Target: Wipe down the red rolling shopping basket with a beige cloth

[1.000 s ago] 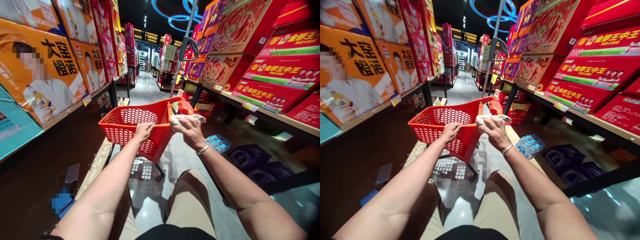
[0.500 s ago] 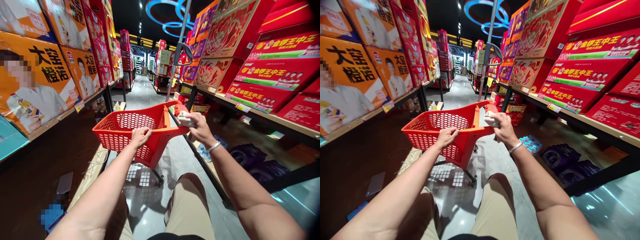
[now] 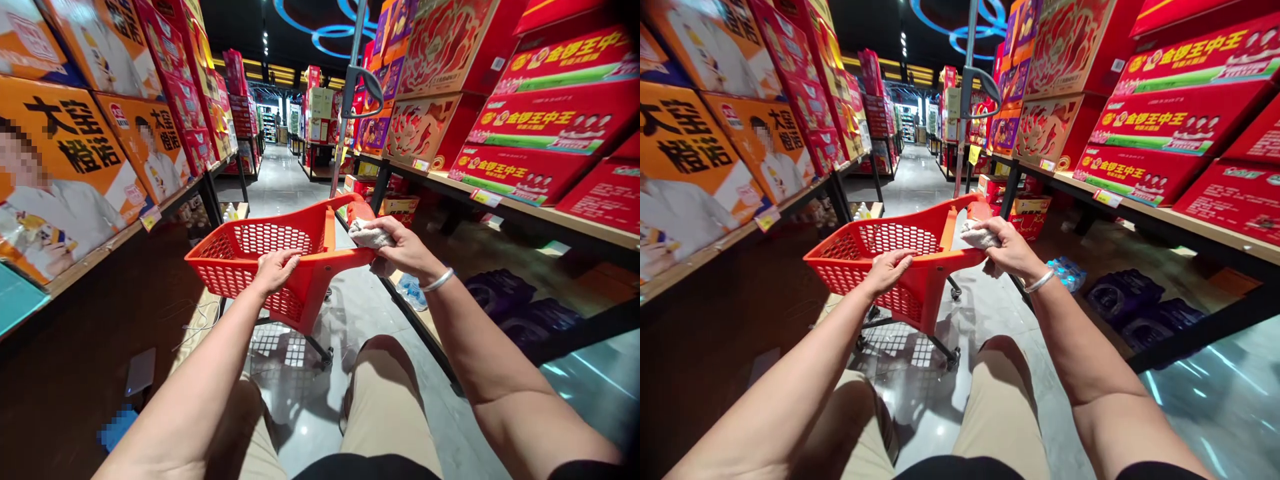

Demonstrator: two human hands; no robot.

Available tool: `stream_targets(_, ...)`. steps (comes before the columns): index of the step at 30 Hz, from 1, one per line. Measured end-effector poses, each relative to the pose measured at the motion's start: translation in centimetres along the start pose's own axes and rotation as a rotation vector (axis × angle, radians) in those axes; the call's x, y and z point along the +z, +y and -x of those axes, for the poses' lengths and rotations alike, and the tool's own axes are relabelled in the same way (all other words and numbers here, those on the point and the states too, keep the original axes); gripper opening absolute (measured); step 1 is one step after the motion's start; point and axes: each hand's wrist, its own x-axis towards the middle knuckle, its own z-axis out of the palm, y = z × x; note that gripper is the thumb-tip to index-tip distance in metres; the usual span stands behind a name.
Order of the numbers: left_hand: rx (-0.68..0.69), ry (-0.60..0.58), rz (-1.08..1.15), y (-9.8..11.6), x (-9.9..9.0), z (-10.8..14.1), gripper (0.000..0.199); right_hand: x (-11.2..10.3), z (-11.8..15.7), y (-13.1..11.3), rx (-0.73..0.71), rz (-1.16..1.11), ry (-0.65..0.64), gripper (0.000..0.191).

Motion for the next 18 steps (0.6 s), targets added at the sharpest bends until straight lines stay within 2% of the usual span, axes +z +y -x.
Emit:
stream_targets(4,0.185,0.023,0.063,3.4,0.9,0.3,0.044,-0.2,1.4,-1.6,-0.004,-0.049,-0.029,0.057)
stream_targets(6,0.254,0.056,0.062,5.0,1.6,0.6,0.042,-0.1,0.6,-1.2,-0.047,-0.024,-0.039,0.056)
stream_targets(8,0.248,0.102,0.059,5.9,2.3,0.9,0.039,0.1,-0.8,-0.1,-0.104,0.062,-0.022,0.05)
stream_targets(13,0.218,0.151,0.071,5.5,2.8,1.3,0.041,0.1,-6.0,3.8,-0.136,0.338,0.117,0.044)
stream_targets(16,0.202,0.159,0.056,5.2,2.7,1.5,0.042,-0.1,-9.2,5.4,-0.034,0.394,0.151,0.043)
stream_targets(18,0.186,0.152,0.052,5.2,2.6,1.6,0.043,-0.2,-9.9,5.1,0.04,0.358,0.101,0.042)
